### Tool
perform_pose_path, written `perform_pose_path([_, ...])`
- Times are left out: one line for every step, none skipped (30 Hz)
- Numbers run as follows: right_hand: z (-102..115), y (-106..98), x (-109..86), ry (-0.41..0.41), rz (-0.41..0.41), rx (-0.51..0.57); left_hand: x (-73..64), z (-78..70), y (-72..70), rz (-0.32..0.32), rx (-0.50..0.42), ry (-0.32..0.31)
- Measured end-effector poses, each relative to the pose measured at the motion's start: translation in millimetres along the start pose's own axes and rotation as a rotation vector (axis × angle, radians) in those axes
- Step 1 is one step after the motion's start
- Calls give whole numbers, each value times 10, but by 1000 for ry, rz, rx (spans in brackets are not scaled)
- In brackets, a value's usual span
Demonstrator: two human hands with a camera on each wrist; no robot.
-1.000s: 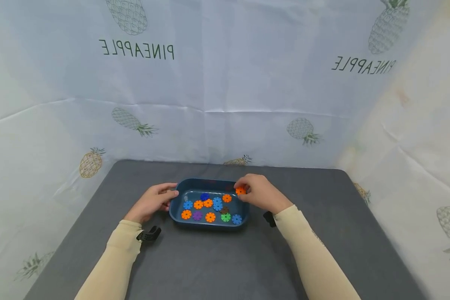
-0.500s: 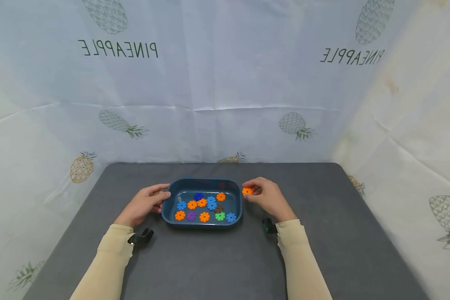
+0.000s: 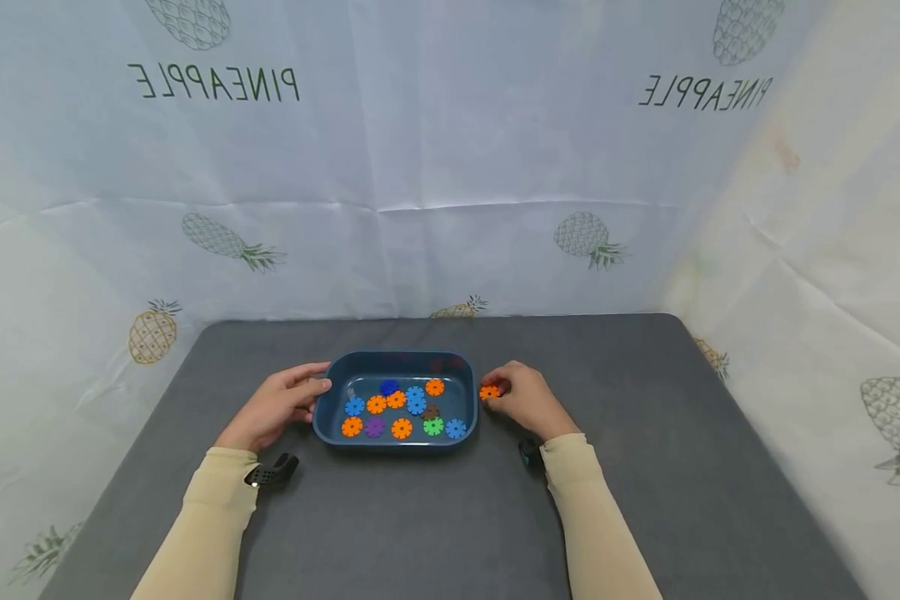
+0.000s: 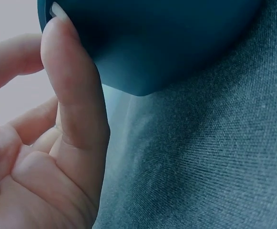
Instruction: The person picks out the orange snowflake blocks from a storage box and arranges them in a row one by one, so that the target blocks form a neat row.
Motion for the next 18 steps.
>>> perform_pose_path([-6,7,6,2,3,-6,-1,4,-4,0,0,-4])
perform_pose_path([-12,13,11,3,8,-13,-3,6,-7,1,-1,-8])
perform_pose_path([-20,21,16,2,12,-20,-5,8,-9,2,-1,-12])
perform_pose_path([-28,28,20,2,18,-26,-6,12,-10,4,-1,-14])
perform_pose_path([-35,35,23,1,23,-31,-8,15,-10,5,0,-15])
perform_pose_path([-38,38,25,1,26,-35,-10,16,-10,6,1,-15])
perform_pose_path([-41,41,27,0,28,-39,-11,17,-10,5,0,-14])
perform_pose_path([-43,46,31,-3,28,-42,-12,16,-10,2,0,-13])
perform_pose_path([-41,47,34,-4,27,-44,-12,16,-10,-1,-1,-11])
perform_pose_path([-40,49,36,-2,27,-44,-11,16,-10,-2,1,-7])
perform_pose_path([-38,50,38,0,26,-45,-9,17,-10,-3,0,-7])
perform_pose_path([-37,51,40,3,24,-47,-7,15,-9,-2,0,-5])
perform_pose_path([-38,55,44,6,22,-48,-5,16,-9,-3,-1,-5])
perform_pose_path([-39,56,45,11,22,-48,-3,17,-8,-1,-1,-6])
perform_pose_path([-41,57,47,16,22,-48,-1,18,-7,0,-2,-7])
perform_pose_path([-45,59,49,20,22,-46,0,19,-4,1,-3,-9])
perform_pose_path([-48,57,50,23,22,-45,1,18,-1,0,-5,-11])
perform_pose_path([-52,55,51,24,21,-45,3,16,3,0,-6,-12])
Point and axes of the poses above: each hand's wrist, its own x-axis towards the middle knuckle, its own y-axis out of the palm, z = x × y, the point moved 2 cm from there along x, towards the middle knuckle, and after that the axes turned 15 degrees about -z, right-handed, at the moved point
